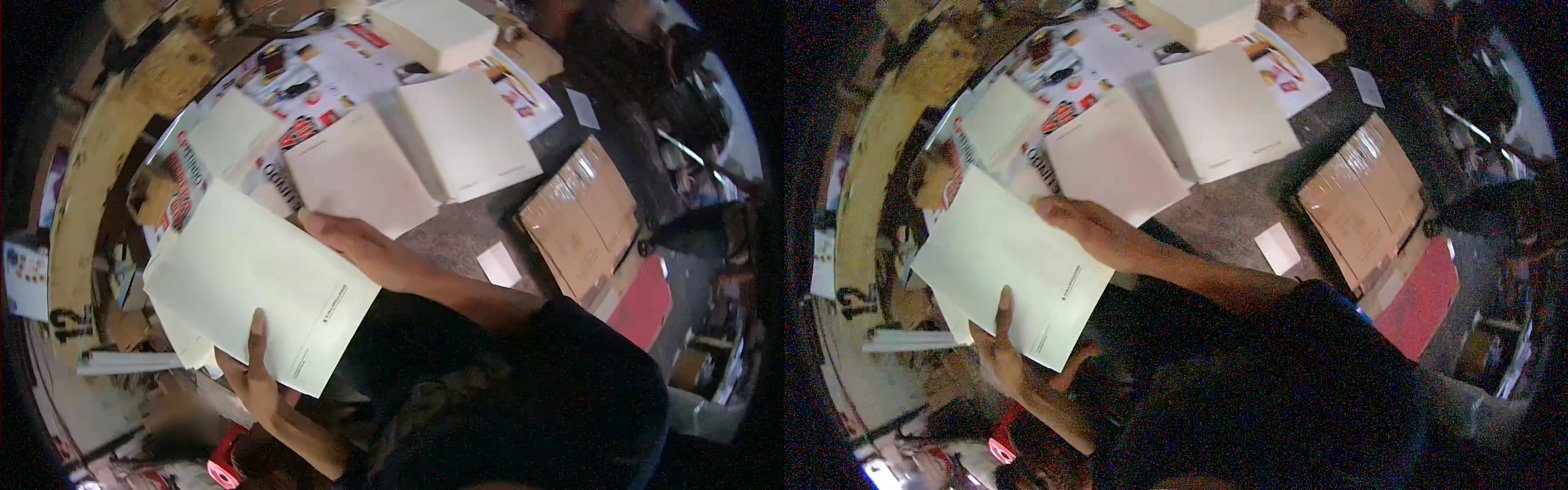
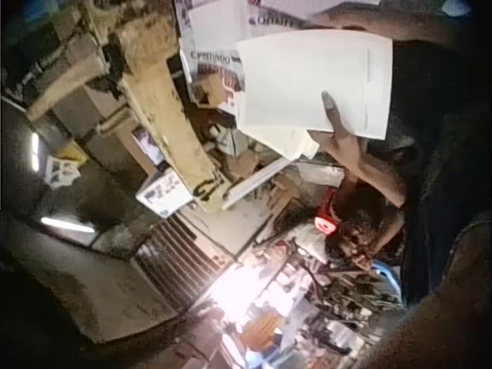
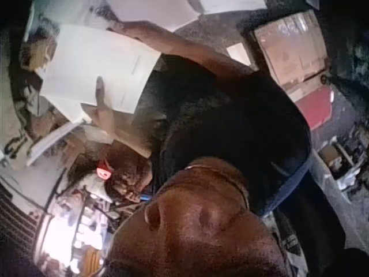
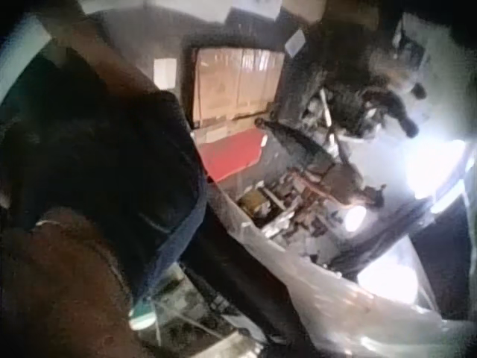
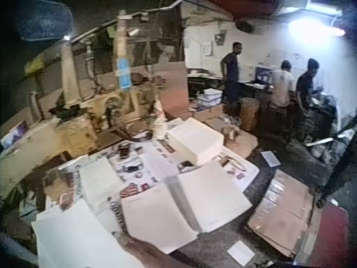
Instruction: The person sorts through several stacks of white paper covers on a table, picking them up and combining them into organized piles.
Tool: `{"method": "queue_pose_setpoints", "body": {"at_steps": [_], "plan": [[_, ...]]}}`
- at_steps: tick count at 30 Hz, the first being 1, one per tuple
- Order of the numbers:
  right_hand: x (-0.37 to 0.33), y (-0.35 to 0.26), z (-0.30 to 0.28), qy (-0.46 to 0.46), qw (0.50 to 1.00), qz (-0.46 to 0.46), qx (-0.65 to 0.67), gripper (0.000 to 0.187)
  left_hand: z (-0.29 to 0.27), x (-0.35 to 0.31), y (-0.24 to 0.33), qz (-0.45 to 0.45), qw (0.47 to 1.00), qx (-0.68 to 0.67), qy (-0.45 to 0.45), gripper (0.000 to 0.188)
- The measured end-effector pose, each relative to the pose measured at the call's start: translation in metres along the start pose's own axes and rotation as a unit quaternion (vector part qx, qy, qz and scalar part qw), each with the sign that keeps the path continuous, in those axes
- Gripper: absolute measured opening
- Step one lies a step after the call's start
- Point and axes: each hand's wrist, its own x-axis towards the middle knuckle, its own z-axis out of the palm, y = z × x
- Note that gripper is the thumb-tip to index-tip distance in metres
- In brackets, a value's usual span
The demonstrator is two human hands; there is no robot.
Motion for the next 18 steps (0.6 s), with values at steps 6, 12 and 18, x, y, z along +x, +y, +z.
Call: {"method": "queue_pose_setpoints", "body": {"at_steps": [6,12,18], "plan": [[-0.050,-0.013,-0.068,0.053,0.999,0.004,-0.008,0.053,0.066,0.003,0.008,0.032,0.982,0.082,-0.166,0.056],[-0.135,-0.063,-0.156,0.366,0.890,-0.072,-0.261,0.039,0.165,0.021,-0.023,0.206,0.940,0.095,-0.256,0.052],[-0.193,-0.160,-0.222,0.555,0.751,-0.227,-0.276,0.038,0.310,-0.006,-0.053,0.547,0.738,0.252,-0.304,0.058]]}}
